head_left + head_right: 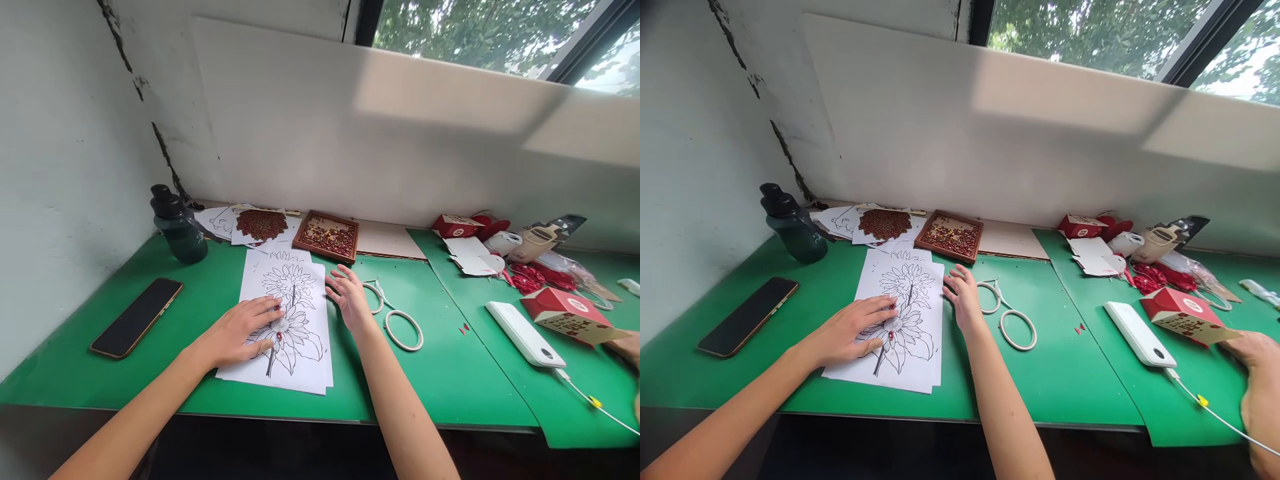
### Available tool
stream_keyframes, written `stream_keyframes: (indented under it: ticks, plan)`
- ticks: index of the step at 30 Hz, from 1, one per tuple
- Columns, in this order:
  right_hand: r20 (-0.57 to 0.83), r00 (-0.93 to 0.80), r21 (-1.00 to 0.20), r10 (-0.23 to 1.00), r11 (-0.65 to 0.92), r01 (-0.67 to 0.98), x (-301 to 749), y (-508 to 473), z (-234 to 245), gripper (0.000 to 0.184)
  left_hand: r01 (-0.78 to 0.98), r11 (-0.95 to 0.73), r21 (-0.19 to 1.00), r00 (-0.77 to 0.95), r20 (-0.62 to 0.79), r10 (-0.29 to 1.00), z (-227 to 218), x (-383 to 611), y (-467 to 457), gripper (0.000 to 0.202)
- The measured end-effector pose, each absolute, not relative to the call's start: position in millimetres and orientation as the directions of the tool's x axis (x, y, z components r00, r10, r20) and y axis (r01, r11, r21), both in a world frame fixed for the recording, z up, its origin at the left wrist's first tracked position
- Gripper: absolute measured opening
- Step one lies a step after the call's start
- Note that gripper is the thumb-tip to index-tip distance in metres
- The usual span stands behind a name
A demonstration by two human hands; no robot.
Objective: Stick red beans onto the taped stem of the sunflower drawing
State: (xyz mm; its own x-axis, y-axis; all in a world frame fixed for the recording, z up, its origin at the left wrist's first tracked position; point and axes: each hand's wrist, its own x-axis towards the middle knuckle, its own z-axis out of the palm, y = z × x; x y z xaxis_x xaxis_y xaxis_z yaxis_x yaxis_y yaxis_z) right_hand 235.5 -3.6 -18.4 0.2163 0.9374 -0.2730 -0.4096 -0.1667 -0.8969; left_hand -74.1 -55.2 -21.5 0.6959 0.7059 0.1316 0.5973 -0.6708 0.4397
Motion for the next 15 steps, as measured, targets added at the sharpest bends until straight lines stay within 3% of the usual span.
stream_keyframes:
  ticks: [3, 7, 11, 15]
  plan:
    - [-0.276, 0.181, -0.903, 0.944, -0.19, -0.385, 238.1, -2.8, -16.4, 0.048, 0.685, -0.568, 0.456, 0.55, 0.188, 0.814, -23.8, -77.3, -47.2, 0.051]
    - [-0.247, 0.043, -0.925, 0.968, -0.222, -0.309, 225.3, -9.1, -13.7, 0.049, 0.852, -0.229, 0.47, 0.176, 0.154, 0.972, -31.8, -80.3, -35.3, 0.06]
    - [-0.078, -0.118, -0.992, 0.99, -0.089, -0.092, 202.1, -17.5, -17.4, 0.029, 0.835, -0.212, 0.508, 0.171, 0.127, 0.977, -38.4, -78.5, -35.0, 0.062]
    - [0.042, -0.047, -0.999, 0.998, 0.042, -0.01, 188.4, -20.6, -24.8, 0.019, 0.74, -0.131, 0.66, 0.033, 0.159, 0.987, -40.9, -81.8, -35.8, 0.076]
